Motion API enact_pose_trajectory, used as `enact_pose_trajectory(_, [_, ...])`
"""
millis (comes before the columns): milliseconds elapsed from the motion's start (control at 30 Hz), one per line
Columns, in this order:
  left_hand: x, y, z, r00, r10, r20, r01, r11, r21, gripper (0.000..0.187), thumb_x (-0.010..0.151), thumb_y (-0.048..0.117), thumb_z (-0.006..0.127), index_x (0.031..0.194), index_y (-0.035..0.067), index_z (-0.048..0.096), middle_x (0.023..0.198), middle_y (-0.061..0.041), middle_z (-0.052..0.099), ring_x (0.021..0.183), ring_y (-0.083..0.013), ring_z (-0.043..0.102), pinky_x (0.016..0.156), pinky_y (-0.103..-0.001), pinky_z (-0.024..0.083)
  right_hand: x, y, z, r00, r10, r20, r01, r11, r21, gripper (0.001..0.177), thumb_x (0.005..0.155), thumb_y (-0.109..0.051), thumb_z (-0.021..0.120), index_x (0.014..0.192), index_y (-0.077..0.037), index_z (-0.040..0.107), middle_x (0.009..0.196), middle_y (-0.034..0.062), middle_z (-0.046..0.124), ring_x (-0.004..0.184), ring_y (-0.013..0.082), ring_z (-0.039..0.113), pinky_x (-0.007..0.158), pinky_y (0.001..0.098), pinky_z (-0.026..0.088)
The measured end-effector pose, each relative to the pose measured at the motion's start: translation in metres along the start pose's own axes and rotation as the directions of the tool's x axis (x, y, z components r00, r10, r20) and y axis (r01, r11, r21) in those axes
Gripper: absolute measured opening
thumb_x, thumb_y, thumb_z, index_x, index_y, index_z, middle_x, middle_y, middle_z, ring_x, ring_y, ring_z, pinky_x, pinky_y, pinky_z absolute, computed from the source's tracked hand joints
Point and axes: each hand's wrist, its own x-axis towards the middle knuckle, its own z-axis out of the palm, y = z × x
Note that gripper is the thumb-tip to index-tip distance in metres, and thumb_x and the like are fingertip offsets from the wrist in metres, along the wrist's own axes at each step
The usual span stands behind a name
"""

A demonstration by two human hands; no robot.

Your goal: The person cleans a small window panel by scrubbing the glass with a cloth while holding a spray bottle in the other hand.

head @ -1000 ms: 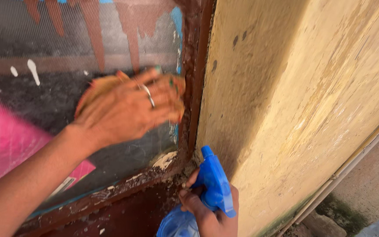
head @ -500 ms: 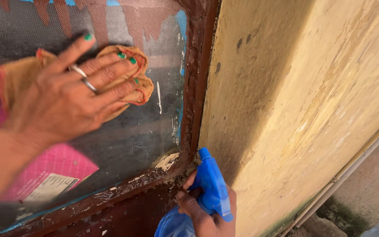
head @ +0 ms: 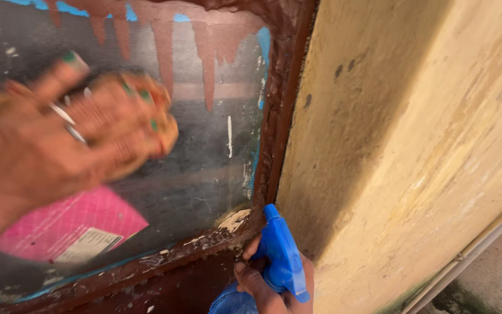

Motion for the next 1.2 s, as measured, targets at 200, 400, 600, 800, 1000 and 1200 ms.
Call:
enact_pose_trajectory(200, [-0.001, 0.042, -0.002, 0.902, -0.429, -0.055, 0.431, 0.885, 0.174, 0.025, 0.089, 0.029, 0.082, 0.113, 0.036, 0.076, 0.143, 0.009, 0.064, 0.139, -0.0141, 0.050, 0.120, -0.059, 0.021, -0.006, -0.001, 0.017, 0.996, 0.092, 0.009, -0.092, 0.995, -0.041, 0.025, 0.064, 0.007, 0.079, 0.086, -0.001, 0.069, 0.056, 0.0104, 0.065, 0.049, 0.0183, 0.066, 0.054, 0.0322, 0.056])
enact_pose_trajectory(400, [-0.030, 0.050, 0.019, 0.822, -0.539, -0.185, 0.554, 0.831, 0.041, 0.057, 0.093, 0.059, 0.071, 0.131, 0.016, 0.073, 0.136, 0.000, 0.061, 0.128, -0.0222, 0.046, 0.107, -0.053, 0.025, -0.010, 0.001, 0.027, 0.995, 0.035, 0.089, -0.034, 0.999, -0.013, 0.028, 0.062, 0.011, 0.076, 0.086, -0.003, 0.069, 0.057, 0.0078, 0.065, 0.049, 0.0163, 0.065, 0.054, 0.0308, 0.055])
enact_pose_trajectory(600, [-0.029, 0.055, 0.012, 0.820, -0.518, -0.245, 0.540, 0.841, 0.029, 0.043, 0.096, 0.050, 0.062, 0.122, 0.018, 0.075, 0.125, 0.005, 0.064, 0.119, -0.0160, 0.050, 0.103, -0.046, 0.027, -0.017, 0.004, 0.044, 0.982, 0.060, 0.177, -0.060, 0.998, -0.004, 0.026, 0.065, 0.010, 0.076, 0.086, -0.002, 0.067, 0.058, 0.0087, 0.064, 0.050, 0.0164, 0.065, 0.054, 0.0308, 0.053])
enact_pose_trajectory(800, [-0.021, 0.079, 0.010, 0.666, -0.684, -0.298, 0.726, 0.685, 0.049, 0.027, 0.102, 0.034, 0.068, 0.127, 0.034, 0.079, 0.139, 0.013, 0.068, 0.126, -0.0124, 0.052, 0.110, -0.046, 0.024, -0.027, -0.004, 0.064, 0.983, 0.125, 0.133, -0.121, 0.992, -0.039, 0.024, 0.066, 0.005, 0.079, 0.086, -0.003, 0.068, 0.059, 0.0087, 0.066, 0.052, 0.0162, 0.066, 0.056, 0.0312, 0.056])
enact_pose_trajectory(1000, [-0.022, 0.095, 0.023, 0.431, -0.784, -0.447, 0.835, 0.534, -0.131, 0.026, 0.101, 0.041, 0.074, 0.126, 0.037, 0.079, 0.135, 0.011, 0.065, 0.121, -0.0236, 0.045, 0.104, -0.049, 0.025, -0.030, -0.008, 0.065, 0.989, 0.138, 0.045, -0.135, 0.989, -0.067, 0.024, 0.065, 0.005, 0.080, 0.085, -0.002, 0.068, 0.058, 0.0108, 0.066, 0.051, 0.0173, 0.066, 0.056, 0.0327, 0.057])
enact_pose_trajectory(1200, [-0.032, 0.104, 0.025, 0.345, -0.874, -0.343, 0.901, 0.411, -0.141, 0.040, 0.104, 0.058, 0.060, 0.133, 0.036, 0.078, 0.136, 0.001, 0.058, 0.123, -0.0290, 0.041, 0.108, -0.053, 0.029, -0.030, -0.006, 0.077, 0.995, 0.093, 0.025, -0.093, 0.996, -0.015, 0.025, 0.066, 0.005, 0.078, 0.087, -0.002, 0.067, 0.058, 0.0103, 0.064, 0.050, 0.0182, 0.065, 0.055, 0.0315, 0.054])
